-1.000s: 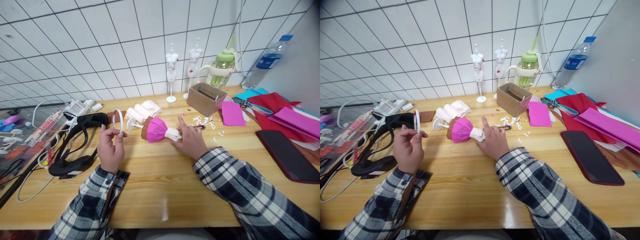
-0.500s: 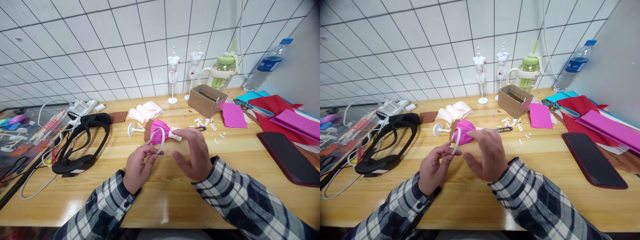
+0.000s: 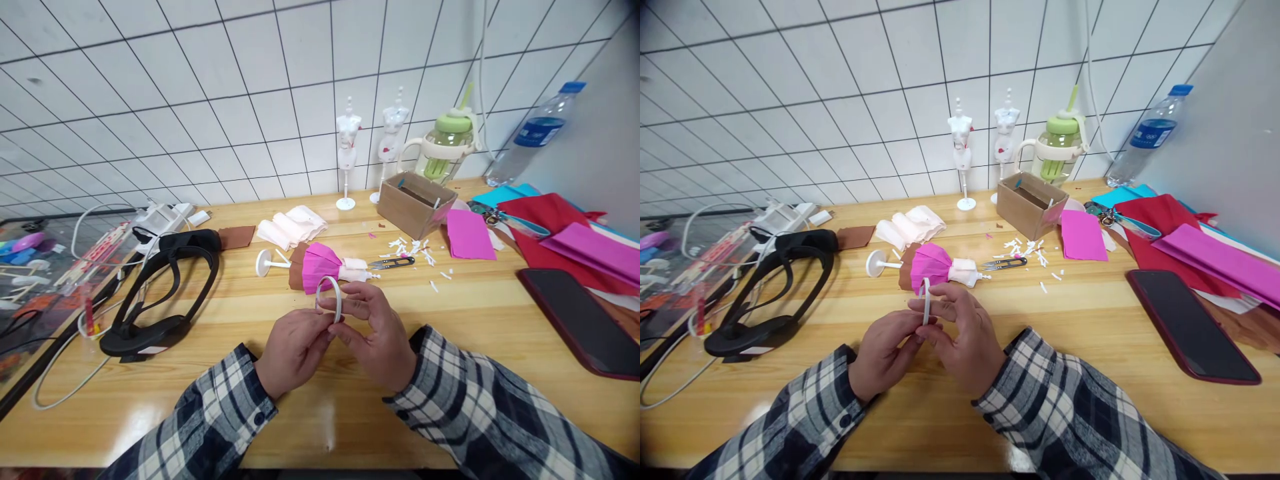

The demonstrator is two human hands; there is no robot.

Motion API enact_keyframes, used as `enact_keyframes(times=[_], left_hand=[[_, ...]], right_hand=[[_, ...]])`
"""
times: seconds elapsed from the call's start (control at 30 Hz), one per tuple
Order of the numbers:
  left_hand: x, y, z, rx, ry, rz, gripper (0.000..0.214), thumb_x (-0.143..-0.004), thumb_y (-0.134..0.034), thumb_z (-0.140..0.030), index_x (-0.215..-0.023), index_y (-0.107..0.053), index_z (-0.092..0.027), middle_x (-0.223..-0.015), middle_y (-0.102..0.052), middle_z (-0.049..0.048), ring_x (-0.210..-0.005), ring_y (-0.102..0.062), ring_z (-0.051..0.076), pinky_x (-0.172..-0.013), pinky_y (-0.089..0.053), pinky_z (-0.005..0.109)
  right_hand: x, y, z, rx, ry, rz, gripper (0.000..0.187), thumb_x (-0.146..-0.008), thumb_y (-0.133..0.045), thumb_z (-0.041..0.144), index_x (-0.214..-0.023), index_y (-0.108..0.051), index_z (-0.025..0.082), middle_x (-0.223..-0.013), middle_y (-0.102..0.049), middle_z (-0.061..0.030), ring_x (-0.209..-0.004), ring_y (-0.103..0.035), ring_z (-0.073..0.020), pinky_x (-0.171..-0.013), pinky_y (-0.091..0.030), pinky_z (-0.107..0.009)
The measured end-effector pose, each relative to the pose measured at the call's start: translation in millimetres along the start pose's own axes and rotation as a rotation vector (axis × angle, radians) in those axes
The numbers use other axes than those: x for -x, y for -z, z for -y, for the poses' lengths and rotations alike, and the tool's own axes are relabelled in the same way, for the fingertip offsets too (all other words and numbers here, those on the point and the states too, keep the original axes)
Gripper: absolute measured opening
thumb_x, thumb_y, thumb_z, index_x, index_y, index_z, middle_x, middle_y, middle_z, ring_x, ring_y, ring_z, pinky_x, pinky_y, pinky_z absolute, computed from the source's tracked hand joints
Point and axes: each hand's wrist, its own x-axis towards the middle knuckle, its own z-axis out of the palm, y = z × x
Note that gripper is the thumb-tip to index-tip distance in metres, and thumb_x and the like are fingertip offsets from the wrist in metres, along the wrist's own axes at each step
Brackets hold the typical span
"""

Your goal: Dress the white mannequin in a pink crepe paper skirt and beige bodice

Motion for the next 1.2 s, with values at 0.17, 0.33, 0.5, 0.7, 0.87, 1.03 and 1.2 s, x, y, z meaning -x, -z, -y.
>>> enact_keyframes(times=[0.17, 0.33, 0.5, 0.7, 0.87, 1.03, 1.2], left_hand=[[1.1, 0.7, 5.5, -0.041, -0.042, 0.012, 0.024, -0.089, -0.05, -0.01, -0.109, -0.057, -0.021, -0.098, -0.073, 0.0069, -0.093, -0.069, 0.018, -0.082, -0.054, 0.031], [3.1, -1.0, 6.4, -0.202, -0.014, 0.059, 0.021, -0.089, -0.05, -0.013, -0.109, -0.055, -0.018, -0.078, -0.07, 0.005, -0.068, -0.065, 0.018, -0.064, -0.049, 0.03], [2.5, -0.7, 2.7, -0.256, 0.017, 0.189, 0.012, -0.086, -0.046, -0.015, -0.094, -0.054, -0.02, -0.064, -0.063, 0.0002, -0.055, -0.058, 0.015, -0.054, -0.04, 0.027], [4.1, -0.3, 1.1, -0.204, 0.174, 0.262, 0.004, -0.085, -0.046, -0.018, -0.083, -0.046, -0.022, -0.064, -0.059, -0.0017, -0.054, -0.056, 0.014, -0.051, -0.038, 0.025], [4.9, -0.7, 3.3, -0.198, 0.168, 0.287, 0.005, -0.088, -0.045, -0.017, -0.089, -0.047, -0.021, -0.067, -0.061, -0.0013, -0.057, -0.058, 0.014, -0.053, -0.039, 0.025], [2.6, 0.9, 4.6, -0.223, 0.125, 0.31, 0.008, -0.089, -0.043, -0.017, -0.085, -0.048, -0.021, -0.067, -0.061, -0.0007, -0.059, -0.058, 0.015, -0.054, -0.039, 0.026], [2.2, 2.6, 6.5, -0.236, 0.089, 0.345, 0.008, -0.088, -0.043, -0.018, -0.091, -0.05, -0.021, -0.068, -0.063, -0.0001, -0.059, -0.059, 0.016, -0.054, -0.038, 0.027]], right_hand=[[0.1, 1.1, -1.6, -0.096, -0.082, 0.073, 0.039, -0.088, -0.064, 0.023, -0.12, -0.042, 0.028, -0.114, -0.07, -0.0061, -0.107, -0.067, -0.0208, -0.093, -0.05, -0.04], [-2.0, 4.7, -8.1, 0.03, -0.133, 0.107, 0.03, -0.085, -0.063, 0.021, -0.109, -0.045, 0.026, -0.115, -0.066, -0.006, -0.094, -0.064, -0.0195, -0.073, -0.051, -0.033], [-2.1, 7.0, -13.4, 0.087, -0.14, 0.231, 0.022, -0.084, -0.058, 0.015, -0.101, -0.047, 0.024, -0.097, -0.063, -0.0021, -0.086, -0.06, -0.0176, -0.073, -0.051, -0.033], [-5.5, 9.8, -14.9, 0.198, -0.172, 0.162, 0.05, -0.081, -0.069, 0.029, -0.125, -0.046, 0.027, -0.117, -0.063, -0.0069, -0.092, -0.063, -0.0211, -0.079, -0.054, -0.039], [-8.8, 12.6, -16.1, 0.242, -0.06, 0.189, 0.024, -0.083, -0.066, 0.027, -0.106, -0.061, 0.026, -0.147, -0.045, -0.0085, -0.126, -0.051, -0.0267, -0.097, -0.049, -0.044], [-7.5, 12.7, -16.2, 0.253, -0.054, 0.179, 0.035, -0.081, -0.068, 0.026, -0.114, -0.055, 0.025, -0.151, -0.039, -0.0106, -0.128, -0.05, -0.0264, -0.095, -0.051, -0.044], [-7.6, 14.2, -18.4, 0.219, -0.048, 0.248, 0.031, -0.083, -0.064, 0.021, -0.111, -0.052, 0.025, -0.151, -0.039, -0.0113, -0.115, -0.059, -0.0228, -0.087, -0.055, -0.04]])
